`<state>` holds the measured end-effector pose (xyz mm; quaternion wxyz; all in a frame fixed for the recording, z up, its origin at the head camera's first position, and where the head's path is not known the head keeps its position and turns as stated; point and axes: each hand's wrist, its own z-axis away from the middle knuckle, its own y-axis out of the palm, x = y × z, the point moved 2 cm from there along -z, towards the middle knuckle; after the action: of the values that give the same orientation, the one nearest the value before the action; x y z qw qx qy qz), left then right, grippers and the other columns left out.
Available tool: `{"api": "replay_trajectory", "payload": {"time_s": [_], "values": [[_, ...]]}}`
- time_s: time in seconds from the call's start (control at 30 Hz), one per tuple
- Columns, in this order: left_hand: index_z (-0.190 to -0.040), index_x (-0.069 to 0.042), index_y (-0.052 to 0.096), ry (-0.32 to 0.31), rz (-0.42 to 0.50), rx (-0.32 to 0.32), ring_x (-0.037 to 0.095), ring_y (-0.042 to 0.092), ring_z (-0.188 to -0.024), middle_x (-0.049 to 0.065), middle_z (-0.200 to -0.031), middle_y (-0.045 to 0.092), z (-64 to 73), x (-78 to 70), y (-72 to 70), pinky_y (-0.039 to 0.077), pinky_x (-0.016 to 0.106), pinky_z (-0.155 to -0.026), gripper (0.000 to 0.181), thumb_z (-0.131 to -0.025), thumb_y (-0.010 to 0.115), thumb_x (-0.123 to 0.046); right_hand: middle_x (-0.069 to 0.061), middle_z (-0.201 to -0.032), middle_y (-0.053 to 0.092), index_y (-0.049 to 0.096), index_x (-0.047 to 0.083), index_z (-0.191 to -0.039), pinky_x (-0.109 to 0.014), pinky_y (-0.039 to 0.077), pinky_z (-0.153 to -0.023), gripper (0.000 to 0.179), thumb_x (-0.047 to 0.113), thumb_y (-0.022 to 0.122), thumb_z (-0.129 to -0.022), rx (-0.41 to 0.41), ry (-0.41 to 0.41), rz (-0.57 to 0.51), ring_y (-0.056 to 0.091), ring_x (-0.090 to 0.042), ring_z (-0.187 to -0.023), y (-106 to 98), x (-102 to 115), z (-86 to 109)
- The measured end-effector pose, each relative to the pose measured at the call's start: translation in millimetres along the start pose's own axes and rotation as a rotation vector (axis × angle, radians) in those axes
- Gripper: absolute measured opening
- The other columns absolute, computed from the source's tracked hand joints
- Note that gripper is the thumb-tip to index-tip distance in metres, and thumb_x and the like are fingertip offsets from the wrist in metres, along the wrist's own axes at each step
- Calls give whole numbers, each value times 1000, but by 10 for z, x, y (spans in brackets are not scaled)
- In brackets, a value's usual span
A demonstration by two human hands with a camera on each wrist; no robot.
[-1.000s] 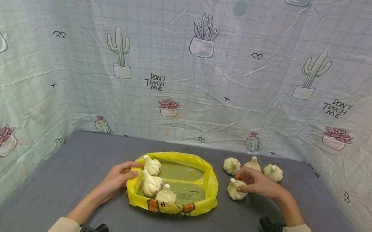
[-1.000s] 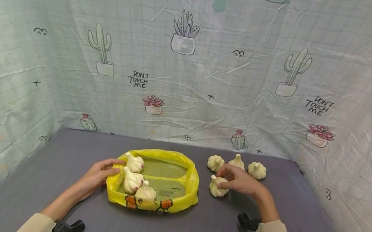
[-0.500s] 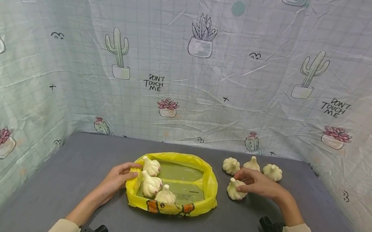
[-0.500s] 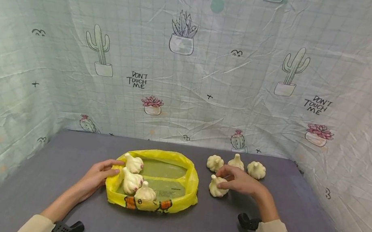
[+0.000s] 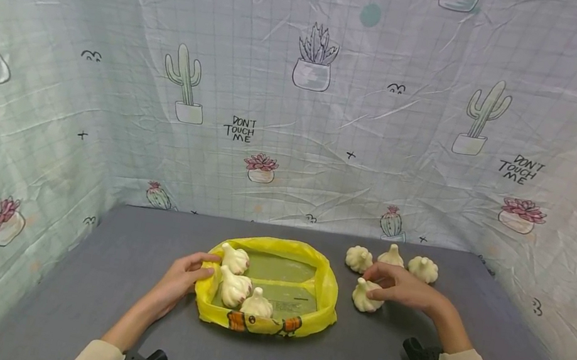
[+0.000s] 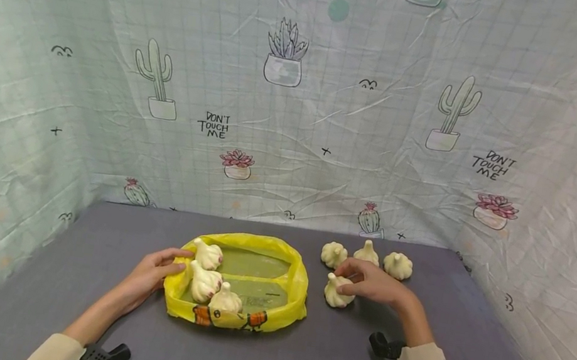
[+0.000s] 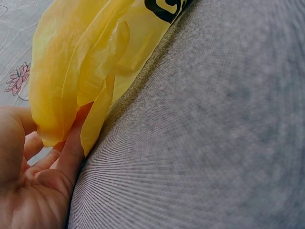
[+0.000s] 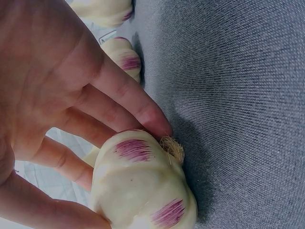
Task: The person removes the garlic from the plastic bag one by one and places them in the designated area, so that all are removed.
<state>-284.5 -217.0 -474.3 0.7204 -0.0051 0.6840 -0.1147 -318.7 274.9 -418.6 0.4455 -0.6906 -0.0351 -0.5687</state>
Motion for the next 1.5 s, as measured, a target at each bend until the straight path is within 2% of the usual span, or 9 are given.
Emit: {"api": "replay_trajectory", "payload": {"time_s": [0.3,0.77,1.0,1.3,1.5], "values": [[-143,-5,58,0,-7,-2,27,59,-128,20,-159,45,-2,2,-1,57,34,-92,40,-106,59,-20,-23,-129,63,59,-1,-124,-27,53,-92,33,17,70,-98,4,4,-7,59,-37,-122,-8,-3,-1],[-143,-5,58,-10,-3,-3,24,61,-124,21,-157,47,-5,0,4,58,32,-90,40,-106,59,-19,-22,-126,63,59,-3,-124,-27,53,-91,34,16,70,-98,3,13,-18,61,-32,-118,11,2,6],[-144,-4,56,10,1,7,25,60,-125,20,-159,46,-3,14,-3,57,32,-90,41,-106,58,-18,-22,-128,64,60,-2,-124,-27,54,-91,33,16,70,-98,-2,13,-3,62,-31,-118,10,13,5],[-143,-4,58,5,-1,-8,23,62,-121,19,-157,48,2,10,3,58,32,-88,39,-105,59,-17,-22,-128,64,60,-2,-124,-27,54,-91,33,16,70,-98,-2,24,-7,62,-30,-116,8,26,8],[-143,-5,58,11,-8,-5,27,59,-128,18,-160,45,5,12,5,57,33,-90,40,-105,59,-18,-22,-128,64,60,-3,-124,-28,54,-90,34,17,70,-98,1,30,-12,63,-28,-115,9,33,9]]}}
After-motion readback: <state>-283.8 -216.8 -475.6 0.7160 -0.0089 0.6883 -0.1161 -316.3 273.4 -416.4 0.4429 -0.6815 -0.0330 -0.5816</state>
